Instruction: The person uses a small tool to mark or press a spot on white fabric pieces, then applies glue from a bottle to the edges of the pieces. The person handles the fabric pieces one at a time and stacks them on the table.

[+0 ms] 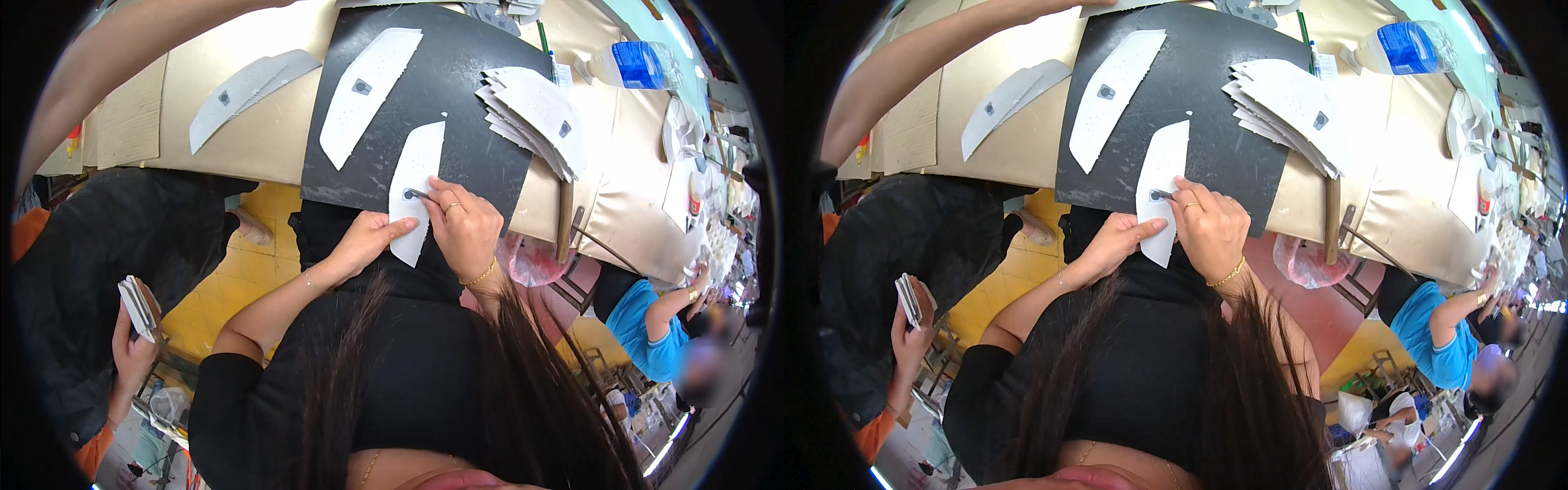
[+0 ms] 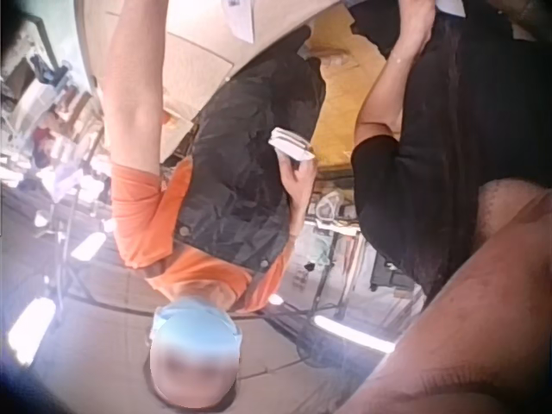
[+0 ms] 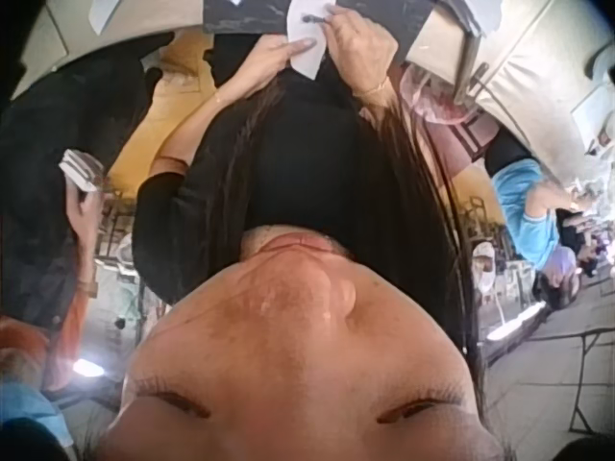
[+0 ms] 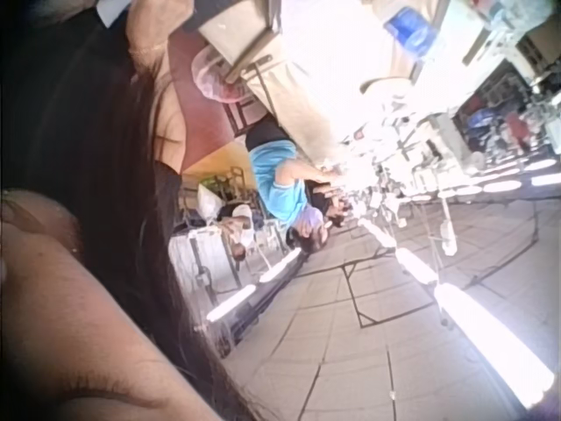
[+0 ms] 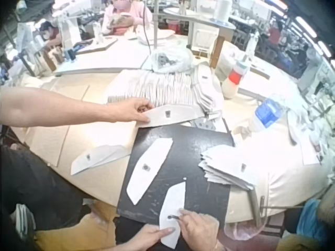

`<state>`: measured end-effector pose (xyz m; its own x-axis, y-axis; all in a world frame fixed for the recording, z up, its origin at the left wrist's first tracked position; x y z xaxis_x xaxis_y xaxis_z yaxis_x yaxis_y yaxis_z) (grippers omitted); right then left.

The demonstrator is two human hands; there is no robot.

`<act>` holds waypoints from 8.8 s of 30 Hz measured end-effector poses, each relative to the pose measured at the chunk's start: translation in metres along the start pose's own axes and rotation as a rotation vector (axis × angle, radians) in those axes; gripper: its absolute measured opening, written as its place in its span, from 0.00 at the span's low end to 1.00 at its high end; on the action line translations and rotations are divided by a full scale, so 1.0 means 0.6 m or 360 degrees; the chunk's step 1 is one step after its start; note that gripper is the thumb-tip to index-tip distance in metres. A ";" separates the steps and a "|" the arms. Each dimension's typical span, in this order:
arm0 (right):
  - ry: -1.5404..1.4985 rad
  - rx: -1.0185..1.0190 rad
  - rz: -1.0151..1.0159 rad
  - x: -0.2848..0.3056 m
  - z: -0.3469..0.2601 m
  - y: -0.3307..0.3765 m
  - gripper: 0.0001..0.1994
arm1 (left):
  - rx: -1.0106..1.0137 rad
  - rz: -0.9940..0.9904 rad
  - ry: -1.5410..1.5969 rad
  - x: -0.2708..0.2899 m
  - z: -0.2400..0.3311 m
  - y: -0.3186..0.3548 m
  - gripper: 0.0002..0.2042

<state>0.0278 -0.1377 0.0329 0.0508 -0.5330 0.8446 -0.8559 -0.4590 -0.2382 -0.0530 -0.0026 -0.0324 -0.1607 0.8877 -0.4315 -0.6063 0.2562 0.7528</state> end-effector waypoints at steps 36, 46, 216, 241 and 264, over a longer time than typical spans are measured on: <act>0.0034 0.0056 -0.0002 0.001 -0.008 -0.015 0.07 | -0.0008 0.0014 -0.0112 0.003 0.005 -0.002 0.14; 0.0000 0.0185 -0.0160 0.016 0.016 0.001 0.07 | -0.0018 0.0056 0.0088 -0.005 -0.008 -0.002 0.14; 0.0119 -0.0079 -0.0079 0.009 -0.005 -0.018 0.06 | 0.0093 -0.0056 0.0099 -0.006 0.011 0.010 0.16; -0.0913 -0.0500 -0.0046 0.004 0.039 -0.015 0.05 | -0.1387 0.0817 -0.1598 0.114 0.491 -0.065 0.29; -0.0890 -0.0788 0.0107 0.039 0.042 -0.016 0.05 | -0.0644 0.0187 0.0117 0.007 0.154 0.012 0.16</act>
<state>0.0500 -0.1640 0.0428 0.1311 -0.8909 0.4348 -0.9912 -0.1094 0.0746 0.0138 0.0382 0.0170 -0.2931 0.8684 -0.4000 -0.8351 -0.0288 0.5493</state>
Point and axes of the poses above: each hand's wrist, its own y-axis away from the middle knuckle, its own x-axis out of the back of the hand, z = x × y, the point moved 3 cm from there along -y, towards the middle knuckle, and after that the axes turned 3 degrees about z, right-handed, at the moved point
